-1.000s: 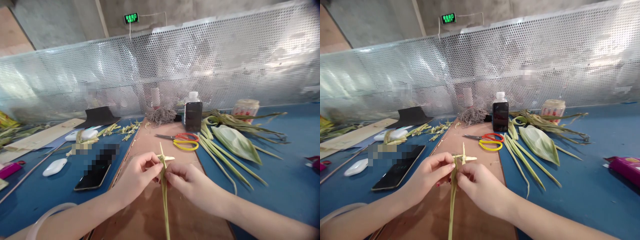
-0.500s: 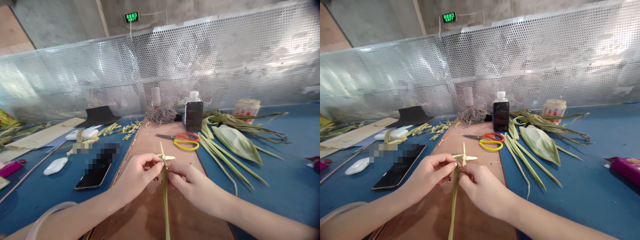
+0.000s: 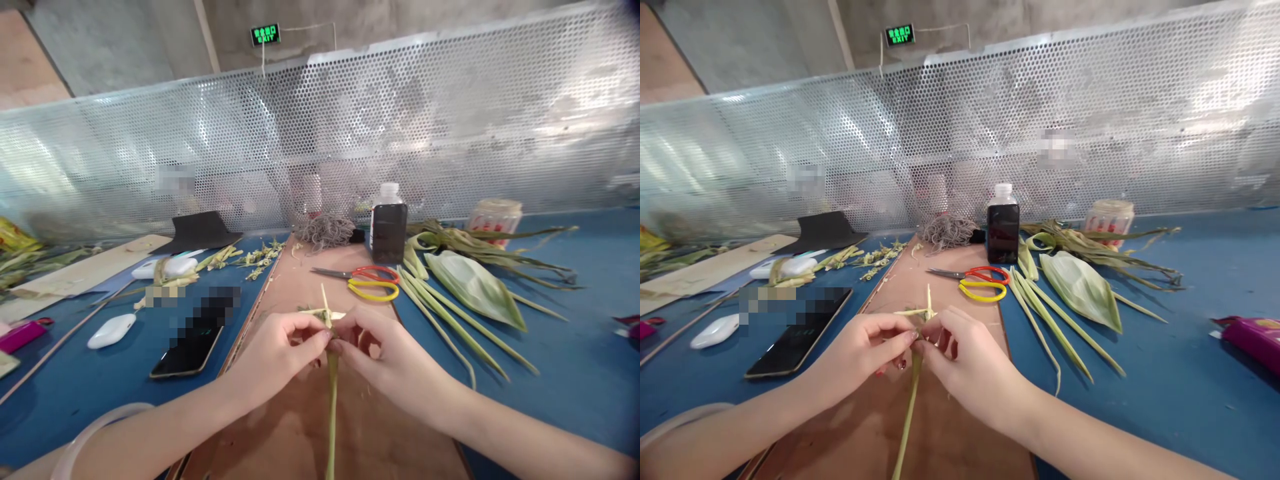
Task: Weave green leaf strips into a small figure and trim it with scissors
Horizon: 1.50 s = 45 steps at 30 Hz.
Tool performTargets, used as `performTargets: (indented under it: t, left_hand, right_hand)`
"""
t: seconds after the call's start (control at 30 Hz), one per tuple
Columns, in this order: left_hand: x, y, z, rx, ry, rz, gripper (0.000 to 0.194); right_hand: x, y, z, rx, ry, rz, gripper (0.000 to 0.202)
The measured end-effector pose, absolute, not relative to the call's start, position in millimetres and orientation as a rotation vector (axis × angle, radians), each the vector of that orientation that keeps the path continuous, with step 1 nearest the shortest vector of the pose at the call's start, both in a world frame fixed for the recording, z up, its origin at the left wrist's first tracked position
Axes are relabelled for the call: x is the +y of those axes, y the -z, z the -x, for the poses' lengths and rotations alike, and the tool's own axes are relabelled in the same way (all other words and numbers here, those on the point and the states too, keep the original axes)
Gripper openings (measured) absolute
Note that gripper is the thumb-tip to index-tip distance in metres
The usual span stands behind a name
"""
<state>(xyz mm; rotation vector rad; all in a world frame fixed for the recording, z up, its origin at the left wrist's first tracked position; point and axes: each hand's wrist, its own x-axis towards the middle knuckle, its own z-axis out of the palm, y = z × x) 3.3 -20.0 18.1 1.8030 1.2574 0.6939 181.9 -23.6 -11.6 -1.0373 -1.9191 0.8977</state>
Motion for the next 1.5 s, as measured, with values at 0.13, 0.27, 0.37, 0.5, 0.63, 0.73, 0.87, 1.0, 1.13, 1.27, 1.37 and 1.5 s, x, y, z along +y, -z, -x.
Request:
performTargets:
  t: [0.13,0.27,0.37,0.5,0.63,0.73,0.87,1.0,1.13,1.27,1.37,1.5]
  left_hand:
    - [-19.0,-17.6,-3.9,1.232,-0.682,-1.772,0.021]
    - [-19.0,-14.4,-4.2,1.184,-0.695,-1.809,0.019]
    - [-19.1,-12.7,-3.7,1.153,-0.698,-1.814,0.018]
    - [-19.3,-12.8,-3.3,1.128,-0.676,-1.812,0.022]
    - [-19.3,-14.4,-3.8,1.115,-0.653,-1.820,0.026]
    - [-19.3,-15.1,-4.2,1.105,-0.650,-1.823,0.024]
    - [-19.8,-14.2,-4.7,1.127,-0.657,-1.816,0.016]
    - [-19.2,-11.5,-5.0,1.133,-0.658,-1.830,0.014]
    - [-16.9,-7.8,-5.0,1.058,-0.659,-1.771,0.011]
    - [-15.4,-6.4,-6.1,1.017,-0.694,-1.708,0.009]
    - [-15.9,-7.2,-8.2,0.998,-0.728,-1.635,0.006]
    - [-17.3,-7.0,-11.0,0.926,-0.824,-1.465,0.015]
  right_hand:
    - [-19.8,10.9,-184.1,-1.867,-0.928,1.031,0.011]
    - [-15.8,10.7,-184.7,-1.835,-0.928,0.989,0.011]
    - [-15.6,11.9,-185.0,-1.844,-0.893,1.008,0.012]
    - [-16.4,14.4,-185.2,-1.869,-0.834,0.983,0.012]
    - [-16.4,15.2,-185.0,-1.896,-0.776,0.943,0.011]
    - [-15.9,15.2,-185.0,-1.899,-0.755,0.934,0.010]
    - [-14.5,16.2,-184.6,-1.911,-0.706,0.928,0.008]
    - [-13.9,17.1,-183.0,-1.911,-0.671,0.931,0.007]
    - [-15.1,16.4,-182.3,-1.888,-0.716,0.954,0.008]
    - [-17.3,14.4,-181.9,-1.828,-0.815,1.013,0.008]
    - [-18.6,13.4,-180.0,-1.775,-0.873,1.029,0.009]
    - [-17.8,13.5,-177.3,-1.671,-1.011,0.975,0.010]
